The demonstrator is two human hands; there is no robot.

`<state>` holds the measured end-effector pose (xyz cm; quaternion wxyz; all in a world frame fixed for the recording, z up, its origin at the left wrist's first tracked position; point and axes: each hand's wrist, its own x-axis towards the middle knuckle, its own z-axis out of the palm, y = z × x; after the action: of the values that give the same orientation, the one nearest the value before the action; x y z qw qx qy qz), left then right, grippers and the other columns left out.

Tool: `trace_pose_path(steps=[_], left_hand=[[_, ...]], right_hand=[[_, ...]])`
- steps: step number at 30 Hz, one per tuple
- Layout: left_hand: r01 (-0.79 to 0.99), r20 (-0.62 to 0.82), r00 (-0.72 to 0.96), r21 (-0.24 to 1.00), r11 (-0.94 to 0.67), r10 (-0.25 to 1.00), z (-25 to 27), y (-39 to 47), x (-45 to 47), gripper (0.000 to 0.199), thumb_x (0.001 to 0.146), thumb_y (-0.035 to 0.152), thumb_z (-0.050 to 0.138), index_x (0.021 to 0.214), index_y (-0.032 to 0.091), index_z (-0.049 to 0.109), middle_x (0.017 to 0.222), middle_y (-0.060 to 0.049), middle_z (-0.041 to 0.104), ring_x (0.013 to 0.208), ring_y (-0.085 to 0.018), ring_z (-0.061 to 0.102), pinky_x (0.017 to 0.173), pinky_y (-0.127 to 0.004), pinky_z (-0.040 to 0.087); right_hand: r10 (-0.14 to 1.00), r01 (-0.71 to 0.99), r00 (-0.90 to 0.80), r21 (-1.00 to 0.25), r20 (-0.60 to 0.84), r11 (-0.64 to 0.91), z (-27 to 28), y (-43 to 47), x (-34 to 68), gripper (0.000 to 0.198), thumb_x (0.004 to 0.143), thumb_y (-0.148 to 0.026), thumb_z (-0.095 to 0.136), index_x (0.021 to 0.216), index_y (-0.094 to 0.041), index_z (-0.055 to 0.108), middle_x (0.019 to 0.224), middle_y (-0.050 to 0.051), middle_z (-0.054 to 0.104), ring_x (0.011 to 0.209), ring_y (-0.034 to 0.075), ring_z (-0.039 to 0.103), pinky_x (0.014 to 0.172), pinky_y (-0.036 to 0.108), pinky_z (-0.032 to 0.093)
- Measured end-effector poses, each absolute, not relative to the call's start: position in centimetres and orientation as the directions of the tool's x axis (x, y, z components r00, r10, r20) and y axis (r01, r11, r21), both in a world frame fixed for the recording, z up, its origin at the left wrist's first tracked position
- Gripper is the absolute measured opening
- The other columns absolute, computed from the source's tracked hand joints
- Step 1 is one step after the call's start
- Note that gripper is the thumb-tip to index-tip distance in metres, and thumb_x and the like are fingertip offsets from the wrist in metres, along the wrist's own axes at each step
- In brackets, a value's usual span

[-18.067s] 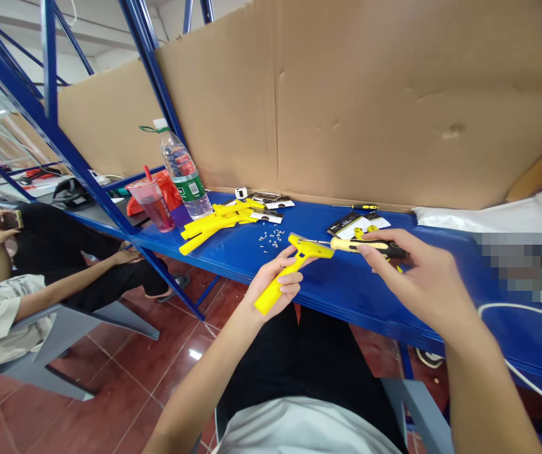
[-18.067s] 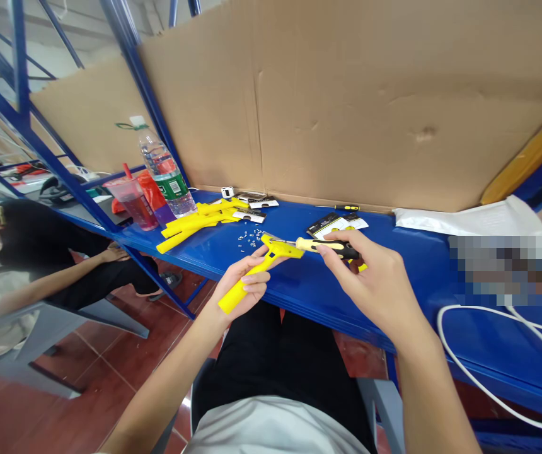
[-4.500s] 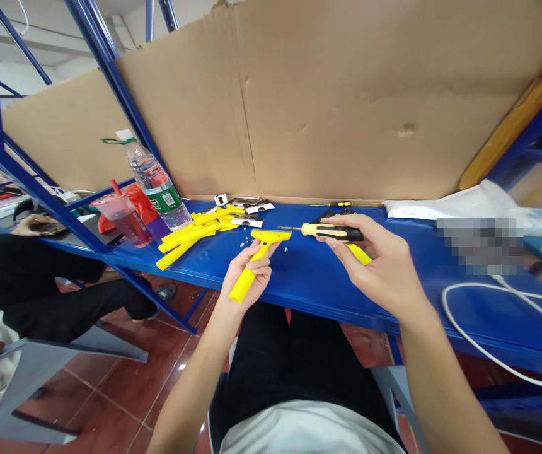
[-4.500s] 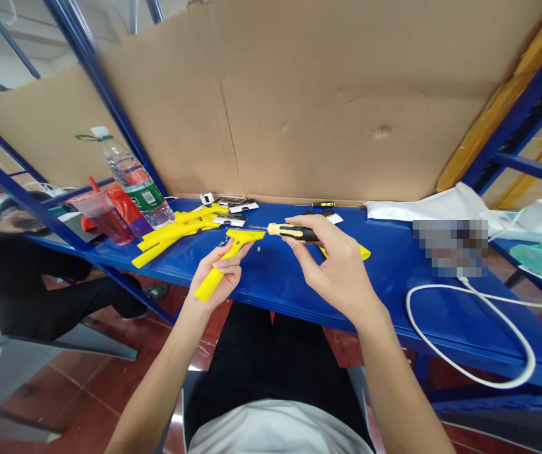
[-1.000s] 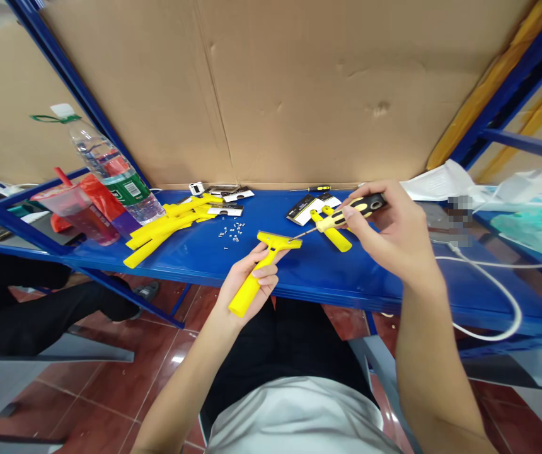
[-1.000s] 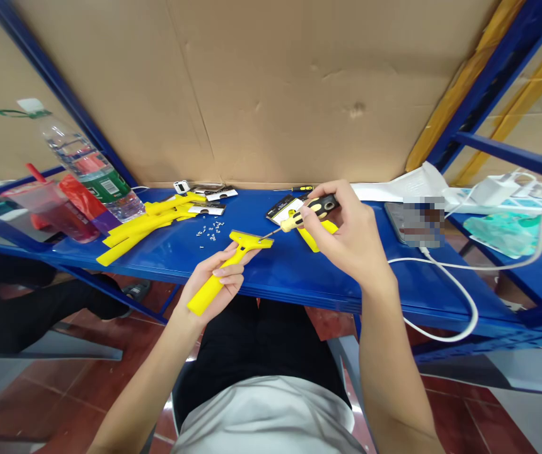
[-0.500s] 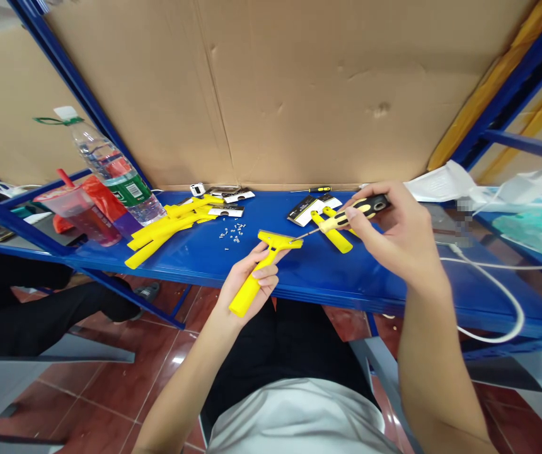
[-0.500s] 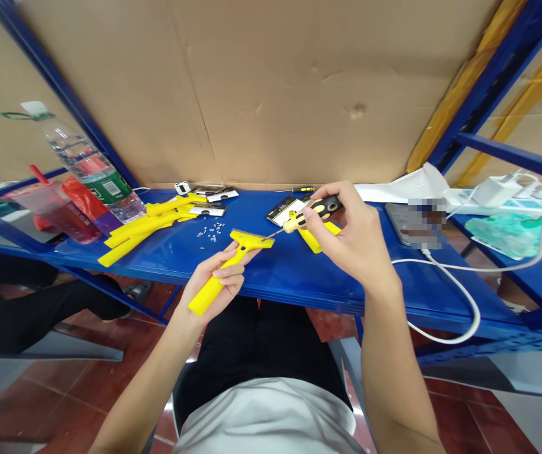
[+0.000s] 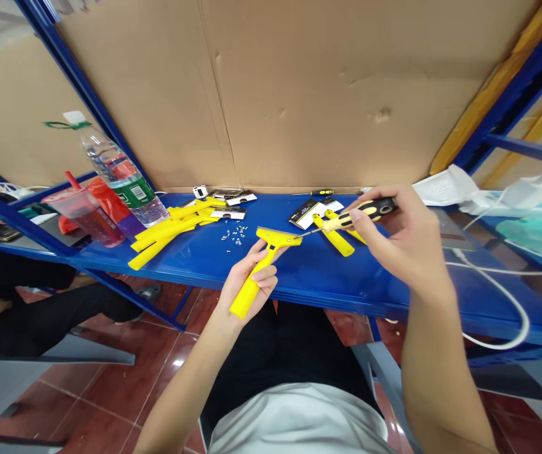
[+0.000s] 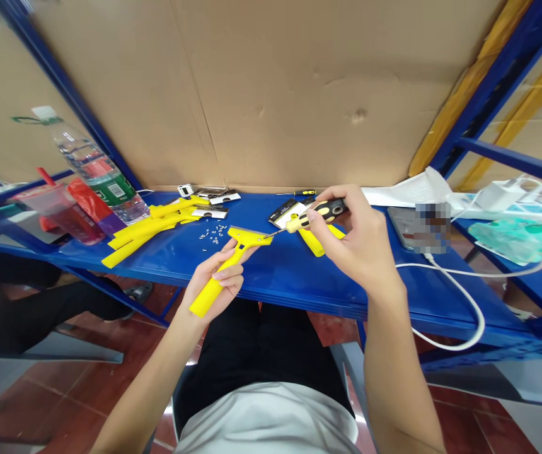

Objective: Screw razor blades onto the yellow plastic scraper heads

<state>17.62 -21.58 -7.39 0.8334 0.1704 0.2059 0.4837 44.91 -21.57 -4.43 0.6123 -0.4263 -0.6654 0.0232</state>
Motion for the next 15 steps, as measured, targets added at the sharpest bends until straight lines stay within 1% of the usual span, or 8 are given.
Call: trace_pose_path(steps=[3,5,7,9,11,13,15], left_hand=[[-0.759,-0.099,0.428,0.500,0.417,0.898,-7.7,-21.3,17.3,0.037,0.108,0.007,0.055,0.138,0.024,0.068,0.158,-0.018,0.067,0.046,0.005,0.046,0.046,-0.010,0.045],[-0.772,-0.056,0.410,0.510,0.379,0.910,-7.8,-21.1,17.1,0.040,0.108,0.008,0.055,0.141,0.027,0.068,0.158,-0.016,0.067,0.046,0.005,0.046,0.046,-0.010,0.045],[-0.778,-0.042,0.379,0.527,0.343,0.924,-7.9,-20.9,16.9,0.041,0.108,0.009,0.056,0.142,0.030,0.068,0.158,-0.014,0.068,0.046,0.005,0.046,0.046,-0.010,0.044],[-0.777,-0.044,0.351,0.544,0.317,0.935,-8.0,-20.8,16.8,0.042,0.107,0.010,0.058,0.141,0.032,0.068,0.158,-0.013,0.068,0.046,0.004,0.046,0.047,-0.011,0.044],[-0.771,-0.045,0.332,0.562,0.299,0.942,-8.0,-20.7,16.8,0.043,0.105,0.010,0.061,0.141,0.033,0.067,0.158,-0.012,0.068,0.046,0.004,0.046,0.047,-0.011,0.044],[-0.764,-0.040,0.317,0.581,0.280,0.948,-8.1,-20.6,16.8,0.044,0.103,0.009,0.064,0.141,0.033,0.067,0.157,-0.012,0.068,0.046,0.004,0.045,0.047,-0.012,0.043],[-0.757,-0.028,0.305,0.599,0.261,0.952,-8.1,-20.6,16.9,0.046,0.101,0.009,0.066,0.140,0.033,0.065,0.154,-0.011,0.070,0.045,0.003,0.045,0.047,-0.013,0.043]], right_hand=[[0.543,0.510,0.177,-0.548,0.821,0.663,-4.5,-21.5,44.7,0.023,0.098,-0.036,0.084,0.115,-0.029,0.071,0.109,0.008,0.080,0.096,0.029,0.081,0.083,0.044,0.070],[0.489,0.489,0.216,-0.527,0.845,0.695,-4.4,-21.5,44.4,0.023,0.098,-0.035,0.084,0.115,-0.028,0.070,0.108,0.010,0.081,0.098,0.030,0.082,0.084,0.045,0.070],[0.425,0.462,0.235,-0.485,0.874,0.742,-4.4,-21.5,44.2,0.024,0.099,-0.033,0.084,0.117,-0.029,0.069,0.109,0.010,0.081,0.100,0.031,0.083,0.084,0.046,0.070],[0.366,0.434,0.216,-0.425,0.905,0.794,-4.3,-21.5,43.9,0.028,0.098,-0.029,0.084,0.120,-0.030,0.069,0.110,0.010,0.082,0.102,0.032,0.084,0.088,0.049,0.070],[0.329,0.435,0.168,-0.370,0.929,0.821,-4.4,-21.5,43.8,0.034,0.095,-0.027,0.087,0.124,-0.032,0.070,0.112,0.008,0.082,0.105,0.033,0.084,0.094,0.053,0.068],[0.332,0.478,0.114,-0.345,0.936,0.808,-4.5,-21.6,43.7,0.038,0.094,-0.029,0.089,0.127,-0.034,0.072,0.115,0.007,0.083,0.108,0.034,0.084,0.100,0.056,0.067],[0.370,0.540,0.067,-0.346,0.927,0.768,-4.6,-21.8,43.5,0.037,0.095,-0.032,0.089,0.128,-0.035,0.072,0.118,0.005,0.084,0.109,0.033,0.084,0.100,0.055,0.067]])
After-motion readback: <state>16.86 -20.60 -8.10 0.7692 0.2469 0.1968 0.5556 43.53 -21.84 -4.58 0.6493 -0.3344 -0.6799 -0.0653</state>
